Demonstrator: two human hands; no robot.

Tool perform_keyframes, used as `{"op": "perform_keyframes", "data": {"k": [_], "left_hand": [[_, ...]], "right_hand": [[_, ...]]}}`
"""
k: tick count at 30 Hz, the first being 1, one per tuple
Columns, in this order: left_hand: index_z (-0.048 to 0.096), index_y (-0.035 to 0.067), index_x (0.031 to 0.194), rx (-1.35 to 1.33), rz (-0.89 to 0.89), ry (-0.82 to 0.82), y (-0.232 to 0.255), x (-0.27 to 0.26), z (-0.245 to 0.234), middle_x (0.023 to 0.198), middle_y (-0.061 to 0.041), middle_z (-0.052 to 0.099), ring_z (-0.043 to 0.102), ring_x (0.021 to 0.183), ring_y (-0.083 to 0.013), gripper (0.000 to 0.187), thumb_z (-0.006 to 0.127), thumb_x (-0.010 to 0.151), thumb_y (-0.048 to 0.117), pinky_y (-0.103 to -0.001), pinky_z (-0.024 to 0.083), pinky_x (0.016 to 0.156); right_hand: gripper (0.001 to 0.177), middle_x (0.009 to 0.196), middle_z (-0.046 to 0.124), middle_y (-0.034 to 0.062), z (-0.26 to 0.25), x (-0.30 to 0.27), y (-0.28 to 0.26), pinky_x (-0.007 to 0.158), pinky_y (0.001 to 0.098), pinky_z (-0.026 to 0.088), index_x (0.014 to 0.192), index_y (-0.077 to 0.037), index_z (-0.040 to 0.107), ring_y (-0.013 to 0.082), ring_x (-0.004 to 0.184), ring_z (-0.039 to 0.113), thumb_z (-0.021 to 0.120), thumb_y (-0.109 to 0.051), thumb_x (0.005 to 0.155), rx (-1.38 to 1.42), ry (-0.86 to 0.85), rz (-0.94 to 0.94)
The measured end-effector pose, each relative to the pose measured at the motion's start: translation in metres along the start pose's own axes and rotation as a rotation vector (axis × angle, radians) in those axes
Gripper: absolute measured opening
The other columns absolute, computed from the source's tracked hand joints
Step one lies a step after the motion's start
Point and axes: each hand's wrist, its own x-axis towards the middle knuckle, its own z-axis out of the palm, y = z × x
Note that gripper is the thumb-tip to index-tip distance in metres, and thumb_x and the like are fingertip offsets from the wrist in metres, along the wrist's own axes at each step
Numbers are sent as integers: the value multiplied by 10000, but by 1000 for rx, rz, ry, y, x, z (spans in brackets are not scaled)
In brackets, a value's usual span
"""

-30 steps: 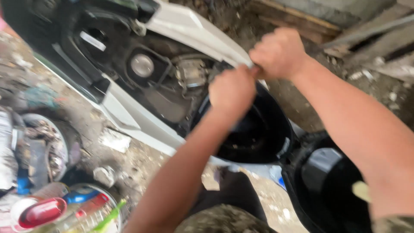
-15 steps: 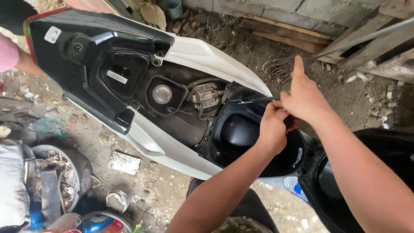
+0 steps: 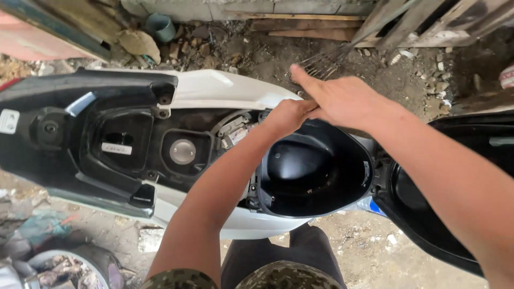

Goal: The person uses a screwdriver to remove screws from the seat area of a white scooter. They then retrieve a wrench from a nearby toolbox and use it to loosen bolts on the scooter's frame. The person continues to manipulate the scooter's internal components with the wrench and screwdriver.

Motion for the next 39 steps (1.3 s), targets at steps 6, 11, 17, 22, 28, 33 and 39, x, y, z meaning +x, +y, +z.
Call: {"op": "perform_keyframes", "data": {"k": [6, 11, 17, 22, 28, 33, 39], "left_hand": [[644, 8, 1477, -10, 92, 9, 23, -9, -27, 1278, -213, 796, 792, 1158, -405, 369, 576, 1199, 241, -565, 685, 973], [653, -34, 1439, 1, 79, -107, -8, -4, -24, 1249, -248, 788, 786, 1124, -435, 389, 544, 1210, 261, -609, 672, 965], [755, 43, 1281, 35, 40, -143, -5, 2, -17, 1068, -169, 837, 820, 915, -327, 407, 576, 1178, 394, -448, 667, 811], [762, 96, 1320, 31, 80, -10, -35, 4, 4, 1106, -139, 850, 815, 970, -384, 336, 716, 1122, 364, -525, 703, 852], [722, 96, 1357, 72, 41, -120, -30, 7, -3, 1204, -163, 826, 797, 1090, -407, 417, 650, 1134, 441, -555, 659, 962], [741, 55, 1332, 32, 13, -218, -5, -2, -21, 1213, -192, 827, 781, 1099, -449, 282, 609, 1139, 213, -565, 653, 981], [681, 71, 1470, 67, 18, -266, -8, -3, -19, 1273, -137, 827, 798, 1134, -358, 342, 590, 1167, 198, -493, 654, 1001]], "right_hand": [[547, 1195, 815, 101, 25, -11, 11, 723, 506, 659, 1539, -114, 602, 405, 985, 815, 548, -25, 1002, 289, -296, 329], [322, 1090, 820, -136, 43, 3, 14, 939, 470, 620, 1192, -301, 719, 230, 1304, 703, 497, -106, 1065, 21, -215, 122], [216, 1368, 731, -84, -24, -12, -3, 1124, 527, 508, 1203, -357, 762, 314, 1542, 480, 704, -298, 1004, -333, 125, -109], [1338, 1561, 559, 403, -38, -9, -23, 1167, 700, 483, 1546, 140, 500, 570, 1486, 531, 715, -955, 809, 769, -340, 986], [363, 1006, 786, 214, 27, 8, 3, 598, 476, 706, 1302, 35, 739, 445, 936, 832, 693, -202, 1030, 537, -304, 539], [104, 985, 788, -71, 17, -7, 1, 1060, 546, 494, 1015, -343, 820, 278, 1249, 662, 759, -372, 936, -333, 108, -173], [741, 1456, 653, 307, -49, -25, -10, 1197, 612, 477, 1462, 60, 621, 481, 1466, 584, 721, -473, 957, 371, -119, 660]]}}
